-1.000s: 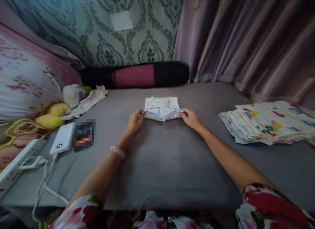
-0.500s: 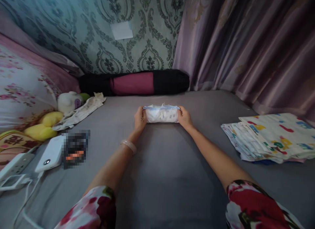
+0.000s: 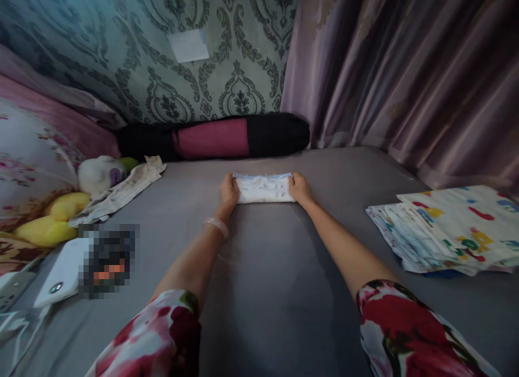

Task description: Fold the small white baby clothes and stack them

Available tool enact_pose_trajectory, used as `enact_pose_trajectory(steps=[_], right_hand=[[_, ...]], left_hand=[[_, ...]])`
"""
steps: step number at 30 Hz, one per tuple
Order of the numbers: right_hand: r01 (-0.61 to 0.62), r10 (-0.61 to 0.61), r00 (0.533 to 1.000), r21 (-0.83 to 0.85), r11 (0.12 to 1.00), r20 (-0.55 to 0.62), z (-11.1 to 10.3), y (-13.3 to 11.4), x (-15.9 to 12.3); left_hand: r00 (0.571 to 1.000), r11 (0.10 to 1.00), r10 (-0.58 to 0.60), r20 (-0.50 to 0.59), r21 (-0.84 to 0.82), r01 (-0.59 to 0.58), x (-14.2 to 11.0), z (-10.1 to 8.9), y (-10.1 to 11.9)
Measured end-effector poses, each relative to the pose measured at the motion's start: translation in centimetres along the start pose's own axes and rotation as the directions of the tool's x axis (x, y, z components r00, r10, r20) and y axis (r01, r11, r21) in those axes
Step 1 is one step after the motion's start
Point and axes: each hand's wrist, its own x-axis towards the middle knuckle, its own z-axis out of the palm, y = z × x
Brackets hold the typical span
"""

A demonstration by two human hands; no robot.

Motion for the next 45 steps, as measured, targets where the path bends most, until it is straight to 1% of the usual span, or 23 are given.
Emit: enact_pose_trajectory(steps=[5, 9, 11, 15, 17, 19, 21, 23, 24, 25, 26, 28, 29, 30, 32, 38, 41, 45], right_hand=[[-0.056, 0.056, 0.998, -0.021, 0.998, -0.007, -0.3, -0.2, 0.3], [-0.106, 0.105, 0.994, -0.037, 0.994, -0.034, -0.5, -0.7, 0.3], [-0.126, 0.124, 0.991, -0.044, 0.991, -0.045, -0.5, -1.0, 0.3], [-0.141, 0.138, 0.989, -0.059, 0.988, -0.055, -0.2, -1.0, 0.8], [-0.145, 0.144, 0.989, -0.052, 0.988, -0.021, -0.4, -0.8, 1.1], [-0.160, 0.161, 0.987, -0.036, 0.986, 0.025, -0.9, -0.8, 1.2], [-0.152, 0.153, 0.988, -0.037, 0.988, 0.013, -1.5, -1.2, 0.9], [-0.076, 0.073, 0.996, -0.064, 0.995, -0.041, -1.9, -2.3, 0.1], [-0.009, 0.004, 0.998, -0.084, 0.996, -0.058, -1.9, -3.1, -0.6], [0.076, -0.081, 0.996, -0.097, 0.992, -0.046, -1.8, -4.0, -1.3], [0.172, -0.174, 0.985, -0.103, 0.980, -0.011, -1.6, -4.9, -2.0], [0.372, -0.365, 0.927, -0.096, 0.923, 0.082, -0.9, -6.6, -3.5], [0.437, -0.426, 0.897, -0.095, 0.894, 0.114, -0.5, -7.3, -4.0], [0.474, -0.460, 0.877, -0.095, 0.875, 0.142, -0.1, -7.8, -4.5], [0.490, -0.468, 0.865, -0.102, 0.866, 0.180, 0.6, -8.3, -4.9], [0.466, -0.432, 0.864, -0.089, 0.880, 0.257, 1.3, -7.7, -4.3], [0.462, -0.417, 0.857, -0.090, 0.882, 0.302, 1.6, -7.1, -4.0], [0.489, -0.437, 0.841, -0.104, 0.866, 0.319, 1.7, -6.6, -3.9]], left_hand=[[0.999, 0.998, -0.033, -0.011, 0.053, 0.033, 0.6, 0.3, -0.7], [0.991, 0.991, -0.123, -0.045, 0.048, 0.125, 0.7, 0.1, -0.9], [0.987, 0.984, -0.160, -0.015, 0.083, 0.160, 0.8, -0.2, -0.7], [0.974, 0.969, -0.208, 0.085, 0.154, 0.194, 1.3, -0.8, -0.1], [0.965, 0.961, -0.238, 0.114, 0.171, 0.216, 1.5, -1.2, 0.2], [0.957, 0.952, -0.264, 0.122, 0.191, 0.238, 1.5, -1.5, 0.8], [0.973, 0.957, -0.209, 0.098, 0.225, 0.182, 1.1, -2.0, 1.9], [0.994, 0.959, -0.064, 0.084, 0.282, 0.038, 0.1, -2.3, 3.3], [0.995, 0.952, 0.023, 0.099, 0.302, -0.052, -0.5, -2.3, 4.2], [0.985, 0.941, 0.103, 0.138, 0.306, -0.141, -1.2, -2.3, 5.0], [0.968, 0.929, 0.175, 0.177, 0.296, -0.222, -1.9, -2.1, 5.8], [0.915, 0.896, 0.299, 0.270, 0.251, -0.367, -3.2, -1.8, 6.9], [0.891, 0.881, 0.336, 0.306, 0.231, -0.412, -3.6, -1.5, 7.2], [0.871, 0.871, 0.357, 0.337, 0.217, -0.441, -4.0, -1.3, 7.4], [0.855, 0.866, 0.357, 0.375, 0.211, -0.454, -4.3, -0.9, 7.2], [0.866, 0.878, 0.253, 0.431, 0.275, -0.393, -4.1, -0.2, 5.7], [0.870, 0.873, 0.209, 0.447, 0.315, -0.372, -4.0, 0.0, 5.5], [0.877, 0.869, 0.176, 0.447, 0.347, -0.351, -3.9, 0.3, 5.5]])
